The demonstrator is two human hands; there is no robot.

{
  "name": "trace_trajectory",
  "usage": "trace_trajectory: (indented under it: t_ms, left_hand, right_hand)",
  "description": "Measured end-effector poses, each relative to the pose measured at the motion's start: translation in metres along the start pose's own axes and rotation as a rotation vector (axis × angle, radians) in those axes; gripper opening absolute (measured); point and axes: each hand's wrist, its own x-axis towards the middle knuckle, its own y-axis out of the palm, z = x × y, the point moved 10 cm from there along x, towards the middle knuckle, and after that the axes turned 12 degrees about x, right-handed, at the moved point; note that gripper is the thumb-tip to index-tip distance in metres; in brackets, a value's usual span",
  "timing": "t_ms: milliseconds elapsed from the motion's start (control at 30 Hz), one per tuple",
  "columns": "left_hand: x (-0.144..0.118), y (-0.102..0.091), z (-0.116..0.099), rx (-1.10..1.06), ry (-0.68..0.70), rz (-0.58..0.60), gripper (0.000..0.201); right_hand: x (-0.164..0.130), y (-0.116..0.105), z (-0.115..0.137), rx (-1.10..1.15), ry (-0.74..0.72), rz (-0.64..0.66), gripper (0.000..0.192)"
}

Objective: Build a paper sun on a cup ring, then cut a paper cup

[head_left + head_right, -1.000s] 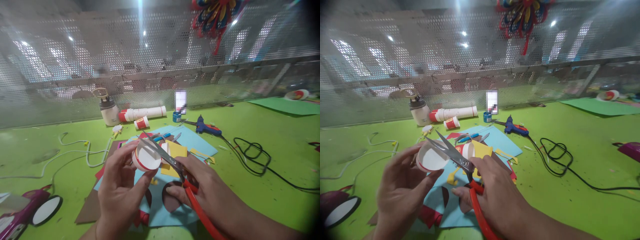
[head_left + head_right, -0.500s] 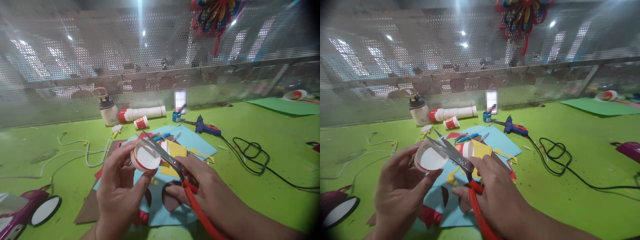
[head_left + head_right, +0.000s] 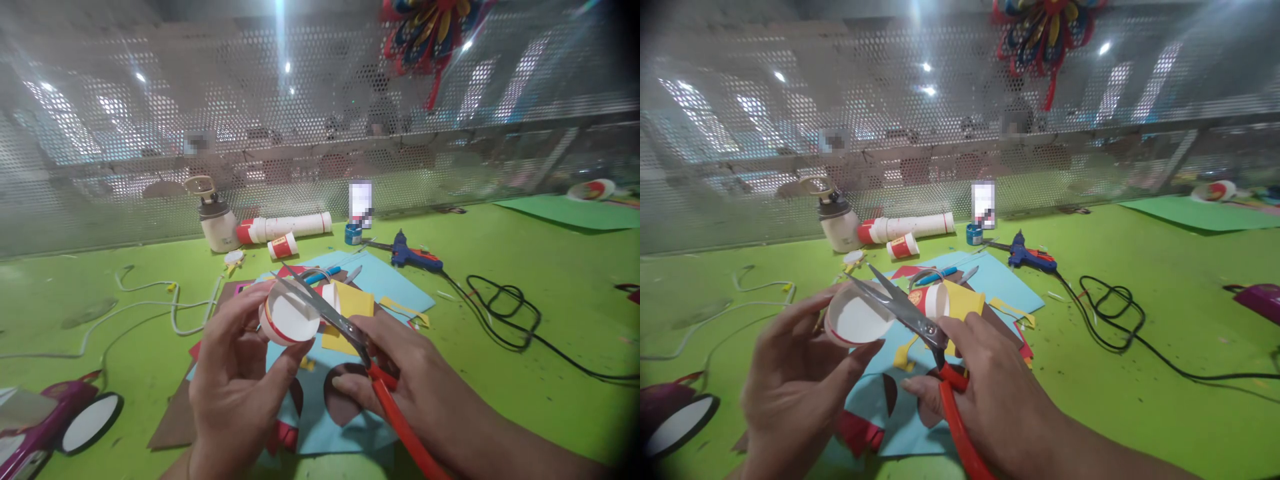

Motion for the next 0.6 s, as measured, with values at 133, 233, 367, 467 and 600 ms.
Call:
trace_trajectory:
  t_ms: [133, 233, 367, 467, 600]
  left_hand:
    - [-0.0002, -0.0005, -0.0016, -0.003, 0.005, 0.000, 0.059]
    - [-0.0001, -0.0011, -0.0009, 0.014, -0.012, -0.007, 0.059]
    - [0.0006, -0.0019, -0.0032, 0.026, -0.004, -0.016, 0.060]
    - [0.0003, -0.0029, -0.0039, 0.029, -0.005, -0.016, 0.060]
    - [-0.0003, -0.0030, -0.0005, 0.027, -0.029, 0.000, 0.058]
  right_hand:
    - [-0.0008, 0.0006, 0.0000, 0.014, 0.004, -0.003, 0.027]
    - [-0.0017, 0.0010, 0.0003, 0.016, 0.000, -0.009, 0.027]
    - [-0.0022, 0.0005, 0.0011, 0.005, -0.013, -0.015, 0.030]
    - [-0.0011, -0.0008, 0.0018, -0.010, -0.013, -0.020, 0.030]
    - [0.0005, -0.0020, 0.0039, -0.043, -0.020, -0.028, 0.030]
